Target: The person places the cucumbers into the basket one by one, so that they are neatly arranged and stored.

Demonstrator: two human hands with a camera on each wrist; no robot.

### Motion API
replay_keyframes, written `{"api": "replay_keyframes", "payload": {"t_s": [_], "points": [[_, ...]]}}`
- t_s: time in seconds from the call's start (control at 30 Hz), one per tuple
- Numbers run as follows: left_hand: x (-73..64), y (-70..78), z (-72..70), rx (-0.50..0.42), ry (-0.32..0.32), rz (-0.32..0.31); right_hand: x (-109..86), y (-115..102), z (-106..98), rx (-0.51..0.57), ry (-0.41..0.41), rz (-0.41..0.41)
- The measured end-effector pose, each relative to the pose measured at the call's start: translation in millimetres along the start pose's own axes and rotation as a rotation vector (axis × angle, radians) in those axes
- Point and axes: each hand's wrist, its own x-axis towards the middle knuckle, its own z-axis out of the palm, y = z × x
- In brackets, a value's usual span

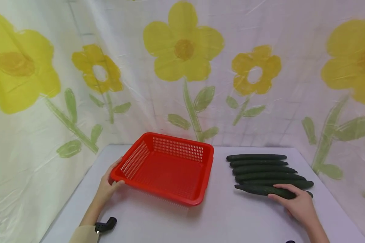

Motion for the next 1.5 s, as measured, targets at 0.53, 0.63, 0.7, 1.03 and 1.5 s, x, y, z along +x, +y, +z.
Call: {"api": "replay_keyframes", "payload": {"t_s": [0.53, 0.63, 0.7, 1.03, 1.5], "points": [[1.0, 0.3, -0.3, 0.01, 0.003, -0.045, 24.1, -46.2, 1.2, 0.015, 0.068, -0.013], [2.0, 0.1, -0.7, 0.011, 0.007, -0.031, 28.8, -58.8, 2.8, 0.052, 0.059, -0.006], [1.1, 0.4, -0.5, 0.016, 0.006, -0.027, 30.8, -67.0, 3.6, 0.07, 0.057, -0.003], [-0.9, 3.7, 0.8, 0.016, 0.013, -0.033, 44.3, -98.9, 8.4, 0.097, 0.1, -0.039], [-2.3, 2.0, -1.0, 0.121, 0.02, -0.027, 55.4, -133.4, 43.6, 0.16, 0.147, 0.001]]}}
